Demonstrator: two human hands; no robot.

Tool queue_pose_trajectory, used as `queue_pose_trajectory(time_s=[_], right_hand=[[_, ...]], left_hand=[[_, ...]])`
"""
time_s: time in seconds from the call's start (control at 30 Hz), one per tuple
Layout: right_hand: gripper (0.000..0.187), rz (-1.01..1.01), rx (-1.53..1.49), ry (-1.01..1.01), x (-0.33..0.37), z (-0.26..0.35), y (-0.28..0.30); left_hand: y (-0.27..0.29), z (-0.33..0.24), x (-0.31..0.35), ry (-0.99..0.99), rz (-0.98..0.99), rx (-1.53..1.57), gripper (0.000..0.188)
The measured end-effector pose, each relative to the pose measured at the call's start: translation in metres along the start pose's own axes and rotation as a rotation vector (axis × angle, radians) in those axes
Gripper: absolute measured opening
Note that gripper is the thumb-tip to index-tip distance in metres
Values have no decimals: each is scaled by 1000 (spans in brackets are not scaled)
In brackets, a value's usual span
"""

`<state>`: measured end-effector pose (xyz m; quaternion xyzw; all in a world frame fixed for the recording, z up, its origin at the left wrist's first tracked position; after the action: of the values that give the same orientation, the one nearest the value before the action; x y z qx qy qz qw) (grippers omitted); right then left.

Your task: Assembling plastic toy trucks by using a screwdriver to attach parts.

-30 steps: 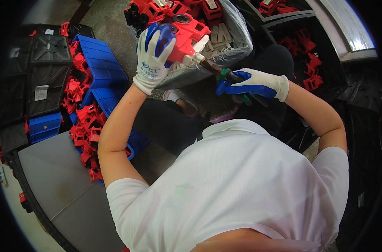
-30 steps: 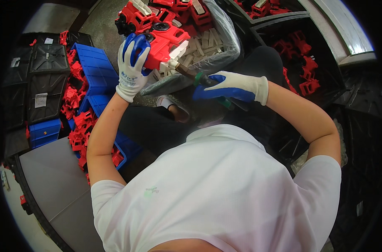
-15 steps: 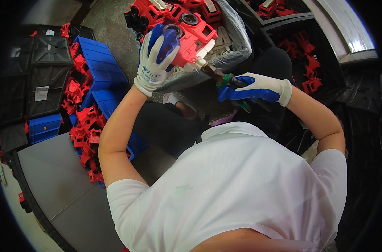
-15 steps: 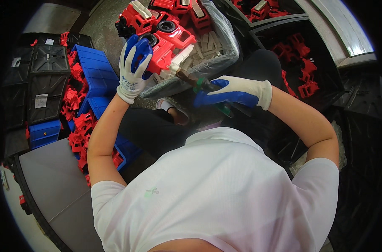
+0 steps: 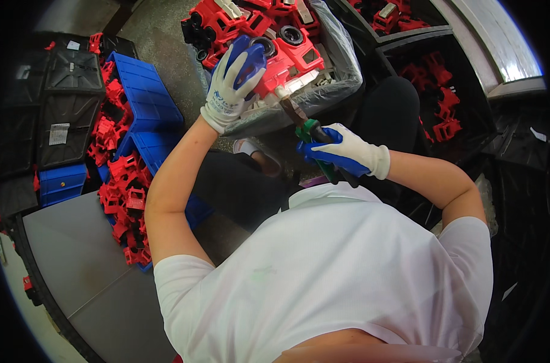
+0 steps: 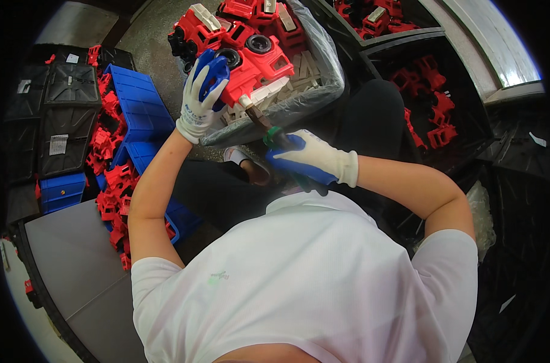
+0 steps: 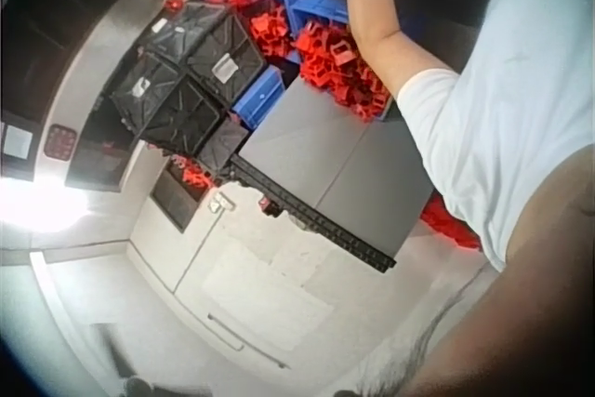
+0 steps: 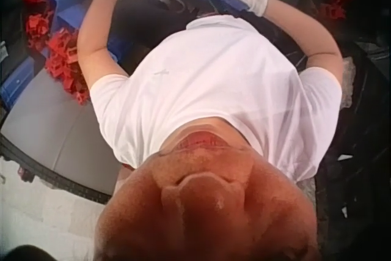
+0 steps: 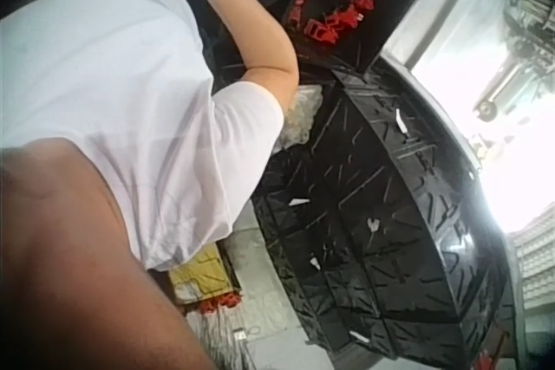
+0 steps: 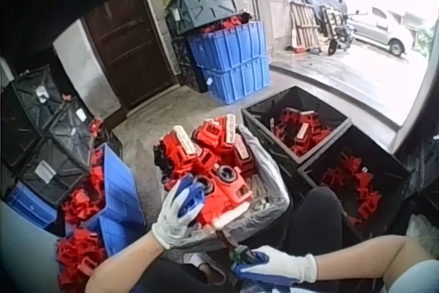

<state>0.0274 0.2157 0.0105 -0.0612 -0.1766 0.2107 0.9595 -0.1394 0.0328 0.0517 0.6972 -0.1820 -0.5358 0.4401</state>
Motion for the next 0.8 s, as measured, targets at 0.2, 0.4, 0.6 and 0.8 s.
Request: queue_pose_trajectory(time_s=[0.2, 0.4, 0.6, 0.8], right_hand=[[29, -73, -179, 100, -9, 25, 70], [25, -343, 475, 674, -6, 95, 175], [26, -288, 101, 183, -79, 93, 155], [47, -178, 929, 170, -186, 162, 144]], left_hand=[[-6, 28, -17, 175, -93, 63, 78], [-34, 192, -1, 637, -187, -44, 66], [-56, 316, -77, 943, 289, 250, 97], [-74, 324, -127, 697, 871, 291, 89]])
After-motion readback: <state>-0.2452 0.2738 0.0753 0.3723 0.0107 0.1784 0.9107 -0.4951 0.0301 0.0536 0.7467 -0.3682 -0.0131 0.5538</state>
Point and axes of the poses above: each hand's wrist, its own x-axis away from the middle knuckle, its own y-axis out of the back of the hand, z = x × y, the point moved 4 cm from there along -x, towards the middle knuckle, and after that the axes turned 9 degrees about y, right-handed, at the moved point
